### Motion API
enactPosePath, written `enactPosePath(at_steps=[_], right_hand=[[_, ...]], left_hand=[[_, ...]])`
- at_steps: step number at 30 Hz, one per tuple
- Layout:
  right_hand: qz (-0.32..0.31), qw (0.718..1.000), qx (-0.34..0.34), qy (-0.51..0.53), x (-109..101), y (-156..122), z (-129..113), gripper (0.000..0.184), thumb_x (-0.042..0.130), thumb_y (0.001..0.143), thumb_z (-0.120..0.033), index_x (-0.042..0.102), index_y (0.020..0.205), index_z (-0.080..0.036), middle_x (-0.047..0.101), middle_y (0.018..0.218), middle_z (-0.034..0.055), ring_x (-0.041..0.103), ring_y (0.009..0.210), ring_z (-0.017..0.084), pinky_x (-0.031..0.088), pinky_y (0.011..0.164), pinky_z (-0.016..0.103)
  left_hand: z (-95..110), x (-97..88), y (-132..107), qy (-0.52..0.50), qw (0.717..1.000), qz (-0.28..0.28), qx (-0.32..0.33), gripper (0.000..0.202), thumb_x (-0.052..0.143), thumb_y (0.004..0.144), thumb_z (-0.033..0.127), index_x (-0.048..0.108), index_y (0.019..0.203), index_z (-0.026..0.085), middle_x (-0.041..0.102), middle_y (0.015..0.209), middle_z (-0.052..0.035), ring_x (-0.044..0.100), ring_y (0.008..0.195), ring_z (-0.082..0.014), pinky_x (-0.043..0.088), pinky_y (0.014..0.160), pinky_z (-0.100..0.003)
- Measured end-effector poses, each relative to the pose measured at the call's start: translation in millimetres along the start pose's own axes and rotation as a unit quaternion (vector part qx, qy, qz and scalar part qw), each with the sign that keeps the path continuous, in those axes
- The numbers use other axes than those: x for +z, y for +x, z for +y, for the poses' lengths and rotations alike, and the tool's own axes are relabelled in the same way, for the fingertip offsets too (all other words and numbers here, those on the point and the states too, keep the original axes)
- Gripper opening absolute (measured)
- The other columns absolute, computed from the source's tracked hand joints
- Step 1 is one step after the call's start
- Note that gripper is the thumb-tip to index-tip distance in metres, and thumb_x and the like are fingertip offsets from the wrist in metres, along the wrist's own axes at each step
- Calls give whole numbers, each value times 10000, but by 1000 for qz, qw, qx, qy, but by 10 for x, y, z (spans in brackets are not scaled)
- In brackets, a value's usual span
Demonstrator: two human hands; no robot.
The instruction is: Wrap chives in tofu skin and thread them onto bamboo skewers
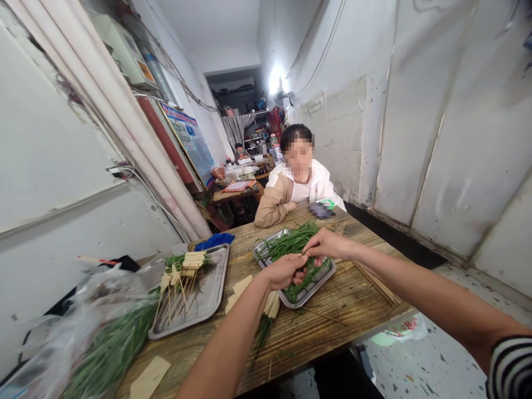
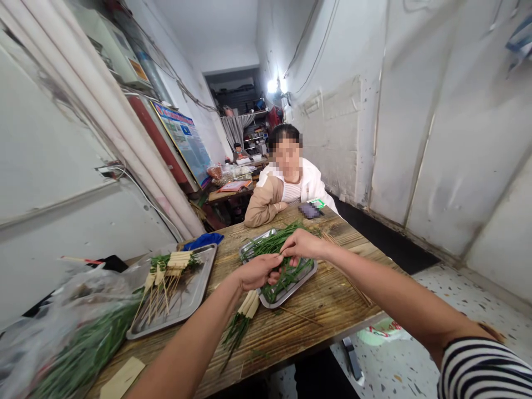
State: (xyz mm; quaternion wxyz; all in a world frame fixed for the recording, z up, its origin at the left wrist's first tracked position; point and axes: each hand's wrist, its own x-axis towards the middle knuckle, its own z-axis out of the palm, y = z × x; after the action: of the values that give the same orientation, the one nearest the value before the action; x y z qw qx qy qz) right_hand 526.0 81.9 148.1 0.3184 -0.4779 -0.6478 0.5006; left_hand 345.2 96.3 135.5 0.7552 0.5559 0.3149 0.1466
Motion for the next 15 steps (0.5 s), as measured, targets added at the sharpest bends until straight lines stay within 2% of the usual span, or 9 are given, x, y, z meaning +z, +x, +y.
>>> enactPosePath(at_steps=[5, 8, 12, 15], right_hand=[[5, 1000, -24, -11, -12, -37, -56, 262, 709, 657, -333, 723, 812, -122, 639, 532, -12, 598, 463, 129, 520, 506, 240], [3, 998, -62, -30, -2, -65, -109, 282, 682, 686, -364, 727, 835, -129, 641, 547, -7, 596, 463, 131, 515, 507, 246], [51, 988, -116, -88, 7, -99, -136, 250, 654, 706, -345, 732, 812, -132, 658, 615, 13, 597, 484, 127, 480, 465, 220], [55, 985, -122, -106, 11, -107, -98, 247, 631, 725, -331, 734, 837, -136, 676, 674, 28, 612, 504, 128, 484, 473, 218]], left_hand=[[7, -44, 10, -40, 999, -3, 30, 375, 658, 730, 474, 580, 864, 133, 568, 760, -34, 478, 557, -92, 310, 490, -224], [26, -68, -15, -66, 997, -25, 32, 355, 668, 733, 440, 582, 896, 137, 564, 763, -34, 496, 600, -107, 326, 529, -233], [74, -77, -63, -90, 994, -54, 8, 321, 683, 733, 400, 564, 875, 138, 492, 714, 1, 451, 589, -83, 326, 559, -229], [93, -102, -71, -87, 994, -61, -20, 321, 693, 734, 374, 555, 883, 126, 450, 691, 16, 420, 571, -71, 324, 566, -229]])
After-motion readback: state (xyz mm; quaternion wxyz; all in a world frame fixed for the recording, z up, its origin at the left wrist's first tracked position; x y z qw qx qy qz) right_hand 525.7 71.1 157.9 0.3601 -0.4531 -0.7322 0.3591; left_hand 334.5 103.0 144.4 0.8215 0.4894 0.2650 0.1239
